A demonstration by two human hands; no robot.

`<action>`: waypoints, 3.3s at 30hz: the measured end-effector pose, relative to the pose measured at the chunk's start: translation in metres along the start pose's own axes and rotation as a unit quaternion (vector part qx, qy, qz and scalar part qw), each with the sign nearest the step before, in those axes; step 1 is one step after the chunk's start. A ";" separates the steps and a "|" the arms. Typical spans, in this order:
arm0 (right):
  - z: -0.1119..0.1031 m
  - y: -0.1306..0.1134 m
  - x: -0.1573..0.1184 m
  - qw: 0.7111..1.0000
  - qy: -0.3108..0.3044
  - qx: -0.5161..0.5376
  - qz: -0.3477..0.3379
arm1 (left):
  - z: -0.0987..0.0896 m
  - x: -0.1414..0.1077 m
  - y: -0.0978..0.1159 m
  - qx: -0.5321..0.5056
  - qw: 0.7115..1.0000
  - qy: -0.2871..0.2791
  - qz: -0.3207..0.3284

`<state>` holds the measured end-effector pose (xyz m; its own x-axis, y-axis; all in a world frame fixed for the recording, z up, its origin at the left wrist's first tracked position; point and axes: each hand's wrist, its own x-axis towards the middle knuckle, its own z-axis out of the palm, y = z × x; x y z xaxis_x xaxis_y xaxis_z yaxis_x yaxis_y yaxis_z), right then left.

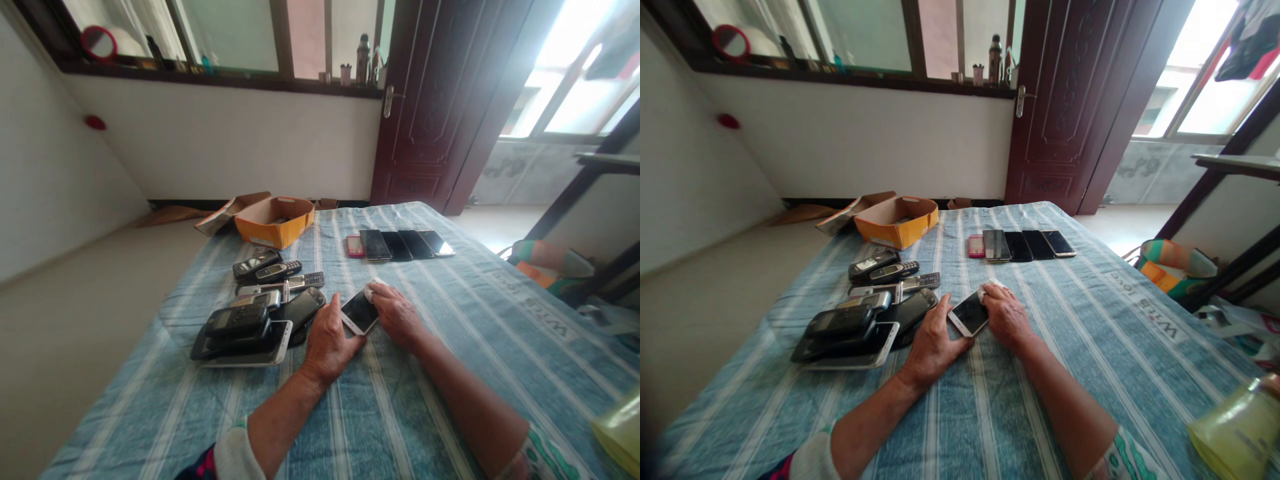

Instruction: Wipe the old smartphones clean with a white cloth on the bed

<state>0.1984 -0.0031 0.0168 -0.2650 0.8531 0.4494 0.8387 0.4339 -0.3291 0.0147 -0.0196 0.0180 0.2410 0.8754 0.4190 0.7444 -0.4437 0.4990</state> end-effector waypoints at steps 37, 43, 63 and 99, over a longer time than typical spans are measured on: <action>0.001 0.009 -0.005 0.993 0.050 0.094 0.050 | -0.008 0.002 -0.003 -0.025 1.000 -0.004 0.007; -0.002 0.018 -0.004 0.991 0.062 0.079 0.086 | -0.008 0.001 -0.003 -0.010 1.000 -0.006 0.010; -0.005 0.012 -0.001 0.991 0.117 0.049 0.048 | -0.016 0.010 0.004 0.139 0.980 -0.031 0.140; -0.001 0.031 0.008 0.893 0.308 0.285 0.161 | -0.021 0.029 -0.003 -0.060 0.998 0.002 -0.014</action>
<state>0.2226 0.0168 0.0112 0.4061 0.7147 0.5695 0.3987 0.4222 -0.8141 0.0064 0.0031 0.0440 0.2188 0.8873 0.4059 0.6709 -0.4389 0.5977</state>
